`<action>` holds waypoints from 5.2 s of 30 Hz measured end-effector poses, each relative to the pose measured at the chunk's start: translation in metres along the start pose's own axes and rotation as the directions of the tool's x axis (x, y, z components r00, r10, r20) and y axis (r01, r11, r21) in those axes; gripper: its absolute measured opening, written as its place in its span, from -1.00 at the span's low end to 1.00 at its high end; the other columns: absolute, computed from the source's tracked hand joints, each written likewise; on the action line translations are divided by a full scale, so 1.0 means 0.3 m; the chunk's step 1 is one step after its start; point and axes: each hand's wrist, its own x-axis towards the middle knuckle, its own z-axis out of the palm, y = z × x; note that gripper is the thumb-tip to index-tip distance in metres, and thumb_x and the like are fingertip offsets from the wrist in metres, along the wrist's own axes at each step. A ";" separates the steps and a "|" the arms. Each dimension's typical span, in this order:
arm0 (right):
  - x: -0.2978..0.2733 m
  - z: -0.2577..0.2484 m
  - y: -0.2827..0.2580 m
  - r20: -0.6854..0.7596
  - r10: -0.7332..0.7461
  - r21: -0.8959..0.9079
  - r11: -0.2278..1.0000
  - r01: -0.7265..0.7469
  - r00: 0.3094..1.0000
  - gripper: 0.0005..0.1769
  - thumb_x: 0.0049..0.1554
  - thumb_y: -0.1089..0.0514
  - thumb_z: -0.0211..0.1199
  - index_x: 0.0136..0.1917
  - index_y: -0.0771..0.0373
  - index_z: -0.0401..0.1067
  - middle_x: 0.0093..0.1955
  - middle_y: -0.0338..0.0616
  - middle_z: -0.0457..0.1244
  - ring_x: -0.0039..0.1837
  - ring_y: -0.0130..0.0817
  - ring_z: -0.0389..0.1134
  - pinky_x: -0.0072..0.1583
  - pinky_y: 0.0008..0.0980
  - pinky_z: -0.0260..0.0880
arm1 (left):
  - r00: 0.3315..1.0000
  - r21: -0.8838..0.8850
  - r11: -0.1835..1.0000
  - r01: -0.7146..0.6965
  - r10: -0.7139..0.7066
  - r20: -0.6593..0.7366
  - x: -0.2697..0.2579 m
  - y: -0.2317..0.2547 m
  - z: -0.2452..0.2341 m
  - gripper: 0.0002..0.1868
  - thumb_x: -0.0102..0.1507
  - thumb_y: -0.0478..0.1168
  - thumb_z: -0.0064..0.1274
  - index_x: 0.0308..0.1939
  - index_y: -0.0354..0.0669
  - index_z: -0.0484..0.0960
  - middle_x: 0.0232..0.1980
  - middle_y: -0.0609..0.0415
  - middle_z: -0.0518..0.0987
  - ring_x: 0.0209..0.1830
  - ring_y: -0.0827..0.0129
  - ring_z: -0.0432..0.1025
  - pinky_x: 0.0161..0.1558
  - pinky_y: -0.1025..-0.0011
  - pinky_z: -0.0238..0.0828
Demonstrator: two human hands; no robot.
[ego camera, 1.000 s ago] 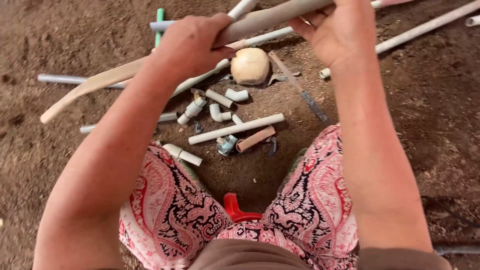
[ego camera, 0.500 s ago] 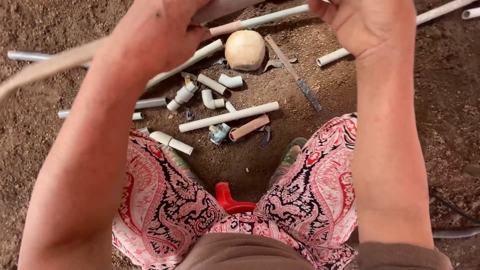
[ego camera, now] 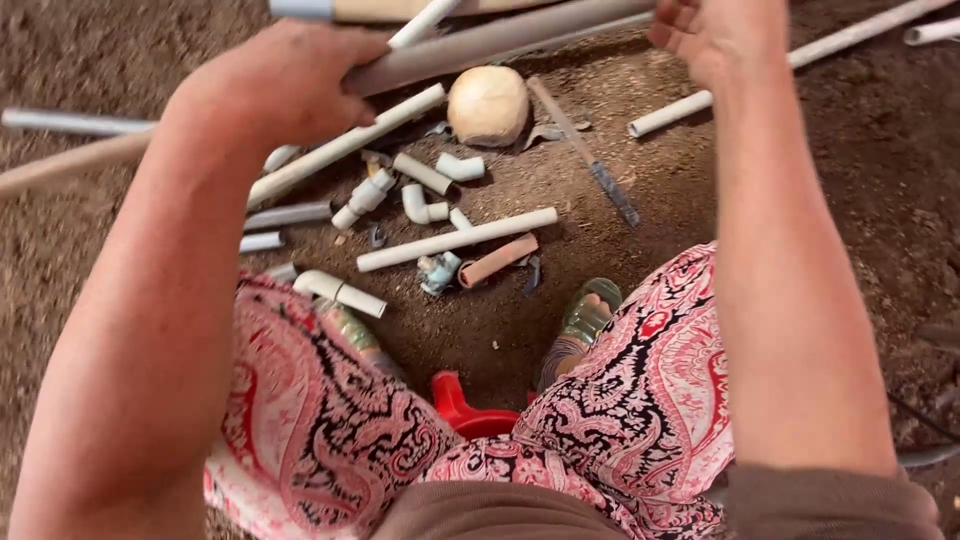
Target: The person sits on a small red stool on a dirt surface, surrounded by various PVC pipes and fittings. They use a hand saw to cut a long grey pipe and then proceed to connect different pipe segments and elbow fittings together by hand.
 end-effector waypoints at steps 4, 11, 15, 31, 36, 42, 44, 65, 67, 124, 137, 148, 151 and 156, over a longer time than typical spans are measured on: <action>0.196 -0.039 0.109 -0.123 -0.002 -0.025 1.000 -0.001 0.992 -0.79 0.03 0.21 -0.14 -0.19 0.09 0.34 -0.35 -0.28 0.24 -0.33 -0.55 0.32 -0.30 -0.61 0.47 | 0.990 0.084 0.993 0.088 -0.097 0.102 -0.030 0.050 -0.016 -0.74 0.19 -0.23 -0.03 -0.03 -0.01 0.47 -0.06 -0.04 0.55 -0.10 0.04 0.40 -0.01 0.03 0.30; 0.380 -0.110 0.424 -0.439 0.094 -0.064 0.989 -0.136 0.893 -0.71 0.15 0.19 0.10 0.12 0.29 0.19 -0.20 -0.21 0.19 -0.41 -0.61 0.11 -0.43 -0.64 0.23 | 0.922 0.120 0.952 0.281 -0.303 0.240 -0.009 0.076 -0.007 -0.50 0.22 -0.16 -0.09 0.26 0.25 0.31 -0.12 0.00 0.61 -0.21 0.22 0.49 0.06 0.25 0.41; 0.494 -0.156 0.589 -0.611 0.150 -0.002 0.982 -0.191 0.777 -0.57 0.03 0.11 0.28 0.09 0.28 0.21 0.12 0.02 0.27 0.13 -0.11 0.35 0.10 -0.17 0.43 | 0.853 0.104 0.908 0.406 -0.418 0.313 0.029 0.096 -0.010 -0.49 0.24 -0.18 -0.05 0.27 0.32 0.30 -0.24 0.06 0.61 -0.39 0.35 0.46 -0.16 0.48 0.51; 0.693 -0.148 0.749 -0.628 0.207 -0.203 0.887 -0.415 0.750 -0.50 0.01 0.30 0.24 0.13 0.21 0.05 0.18 0.22 0.17 0.13 -0.02 0.34 0.09 -0.23 0.48 | 0.960 -0.060 0.984 0.167 -0.148 0.236 0.117 -0.009 0.020 -0.36 0.07 -0.23 -0.01 0.26 0.23 0.32 0.46 0.36 0.11 0.03 0.23 0.43 0.14 0.21 0.23; 0.576 -0.149 0.494 -0.363 0.597 0.277 0.802 -0.529 0.716 -0.66 -0.03 0.34 0.01 0.04 0.14 0.17 -0.09 -0.17 0.14 -0.06 -0.42 0.30 -0.19 -0.48 0.22 | 0.910 -0.050 0.951 0.304 -0.274 0.312 0.099 -0.019 0.011 -0.40 0.16 -0.16 -0.02 0.30 0.23 0.27 0.26 0.21 0.37 0.11 0.33 0.39 0.29 0.21 0.20; 0.518 -0.221 0.052 -0.271 0.434 0.766 0.638 -0.081 0.859 -0.63 -0.17 0.56 -0.20 -0.07 0.49 0.22 -0.08 0.31 0.20 -0.14 0.04 0.38 -0.10 0.09 0.45 | 0.933 -0.008 0.972 0.237 -0.225 0.281 0.070 -0.042 -0.016 -0.53 0.17 -0.12 -0.05 0.19 0.27 0.37 0.02 0.12 0.54 0.01 0.28 0.41 0.13 0.25 0.27; 0.371 -0.224 -0.086 -0.275 0.394 0.756 0.652 -0.056 0.877 -0.79 -0.24 0.55 -0.18 -0.30 0.60 0.23 -0.21 0.53 0.20 -0.23 0.19 0.38 -0.19 -0.14 0.40 | 0.927 -0.030 0.965 0.259 -0.240 0.287 0.045 -0.013 -0.047 -0.49 0.19 -0.09 -0.06 0.25 0.29 0.32 0.04 0.12 0.53 0.02 0.29 0.40 0.16 0.24 0.26; -0.107 -0.109 -0.207 0.220 -0.152 0.781 0.619 -0.081 0.964 -0.79 -0.06 0.28 0.35 -0.25 0.32 0.32 -0.39 0.03 0.26 -0.28 -0.20 0.29 -0.08 -0.12 0.44 | 0.974 -0.234 0.952 0.197 -0.163 0.157 -0.099 0.021 -0.102 -0.33 0.14 -0.05 -0.02 0.35 0.39 0.24 0.10 0.23 0.47 -0.05 0.35 0.35 0.03 0.35 0.23; -0.115 -0.096 -0.199 0.221 -0.151 0.760 0.646 -0.073 0.964 -0.82 -0.04 0.31 0.33 -0.24 0.32 0.33 -0.40 0.05 0.25 -0.27 -0.17 0.28 -0.06 -0.10 0.45 | 0.969 -0.260 0.941 0.215 -0.174 0.172 -0.107 0.026 -0.100 -0.32 0.15 -0.07 -0.03 0.37 0.41 0.21 0.08 0.22 0.46 -0.12 0.35 0.34 -0.04 0.37 0.24; -0.323 0.084 -0.222 0.201 0.065 0.680 0.709 -0.187 0.977 -0.52 -0.23 0.19 0.37 -0.06 0.30 0.24 -0.26 0.03 0.31 -0.11 -0.15 0.38 0.03 -0.10 0.51 | 0.932 -0.078 0.991 -0.112 0.078 -0.354 0.015 0.106 0.004 -0.42 0.21 -0.20 0.00 0.34 0.06 0.31 -0.28 0.04 0.51 -0.42 0.35 0.37 -0.21 0.40 0.43; -0.364 0.258 -0.031 0.490 0.218 0.435 0.778 -0.453 0.844 -0.71 -0.22 0.16 0.36 -0.28 0.38 0.38 -0.24 0.10 0.33 -0.05 -0.01 0.38 0.06 0.07 0.49 | 0.878 -0.109 0.966 -0.234 0.161 -0.451 0.120 0.150 0.122 -0.11 0.10 -0.08 0.22 0.38 -0.11 0.04 -0.14 -0.22 0.58 -0.25 -0.02 0.49 -0.23 0.13 0.44; -0.383 0.236 -0.049 0.448 -0.084 0.360 0.928 -0.093 0.890 -0.37 -0.22 -0.08 0.48 -0.06 0.36 0.32 -0.21 -0.06 0.21 -0.16 -0.15 0.35 -0.18 -0.17 0.54 | 0.875 -0.030 0.988 -0.149 0.117 -0.471 0.129 0.169 0.102 -0.54 0.18 0.22 0.03 -0.20 -0.09 0.42 -0.40 -0.11 0.53 -0.32 -0.04 0.50 -0.30 0.05 0.41; -0.409 0.129 -0.234 0.180 0.047 0.103 0.993 -0.066 0.983 -0.19 -0.16 -0.21 -0.01 0.18 0.43 0.12 0.08 -0.02 0.20 0.07 -0.27 0.36 0.13 -0.40 0.54 | 0.971 -0.057 0.998 0.002 -0.016 -0.240 0.066 0.185 0.028 -0.64 0.31 0.08 -0.04 -0.25 -0.14 0.39 -0.37 0.04 0.55 -0.52 0.25 0.44 -0.41 0.29 0.53; -0.242 -0.090 -0.301 -0.170 0.146 0.807 0.588 0.053 0.975 -0.47 0.02 0.25 0.09 0.25 0.33 0.08 -0.15 0.04 0.05 -0.17 -0.22 0.15 0.06 -0.13 0.38 | 0.991 0.083 0.992 0.099 -0.091 -0.097 0.023 0.160 -0.008 -0.57 0.27 0.19 -0.08 -0.24 -0.09 0.35 -0.32 0.04 0.54 -0.43 0.21 0.47 -0.31 0.23 0.51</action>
